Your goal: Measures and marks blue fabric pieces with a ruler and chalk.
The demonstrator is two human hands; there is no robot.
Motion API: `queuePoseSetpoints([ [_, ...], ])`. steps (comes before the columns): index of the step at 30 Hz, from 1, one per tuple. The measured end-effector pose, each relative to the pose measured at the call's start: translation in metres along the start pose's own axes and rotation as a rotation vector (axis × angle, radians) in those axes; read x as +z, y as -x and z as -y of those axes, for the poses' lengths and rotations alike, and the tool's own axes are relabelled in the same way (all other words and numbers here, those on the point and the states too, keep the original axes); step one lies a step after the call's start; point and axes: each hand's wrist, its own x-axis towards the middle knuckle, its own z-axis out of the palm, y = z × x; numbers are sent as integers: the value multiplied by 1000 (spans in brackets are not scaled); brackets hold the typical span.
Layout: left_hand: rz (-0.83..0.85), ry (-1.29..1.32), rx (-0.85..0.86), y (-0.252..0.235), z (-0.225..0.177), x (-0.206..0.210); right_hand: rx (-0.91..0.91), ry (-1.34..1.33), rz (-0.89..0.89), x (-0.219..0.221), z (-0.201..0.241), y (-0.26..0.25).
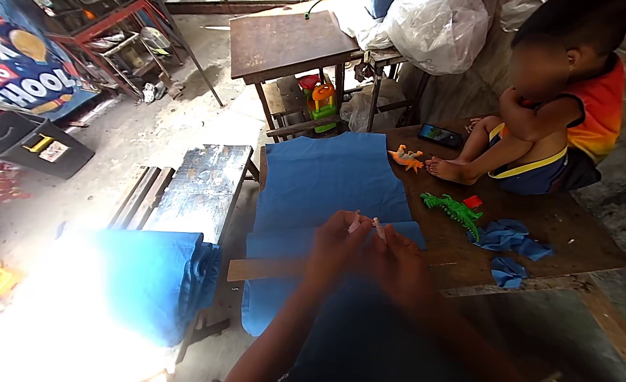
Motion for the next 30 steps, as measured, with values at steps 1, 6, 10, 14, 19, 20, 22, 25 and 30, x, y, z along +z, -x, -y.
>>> queuePoseSetpoints([
  [1, 8, 31, -42, 0, 0, 1, 56, -54, 29, -1, 1, -1],
  [6, 125, 107, -55, 0, 2, -2, 202, -231, 71, -4, 2, -2],
  [10, 51, 19, 5, 1, 4, -2, 136, -56, -24, 0, 1, -1],
  [14, -14, -47, 49, 3, 1, 1, -289, 514, -185, -1, -10, 1],
  [19, 14, -74, 103, 5, 1, -2, -387, 488, -226, 0, -10, 1],
  [20, 15, -83, 110, 5, 1, -4, -360, 462, -211, 2, -9, 2],
  [22, 2, -98, 127, 5, 1, -6, -295, 404, -168, 7, -8, 4],
  [25, 3, -83, 108, 5, -1, -7, -157, 255, -89, 9, -6, 5],
  [30, -7, 27, 33, 9, -1, -7, -8, 84, -20, 8, -4, 0],
])
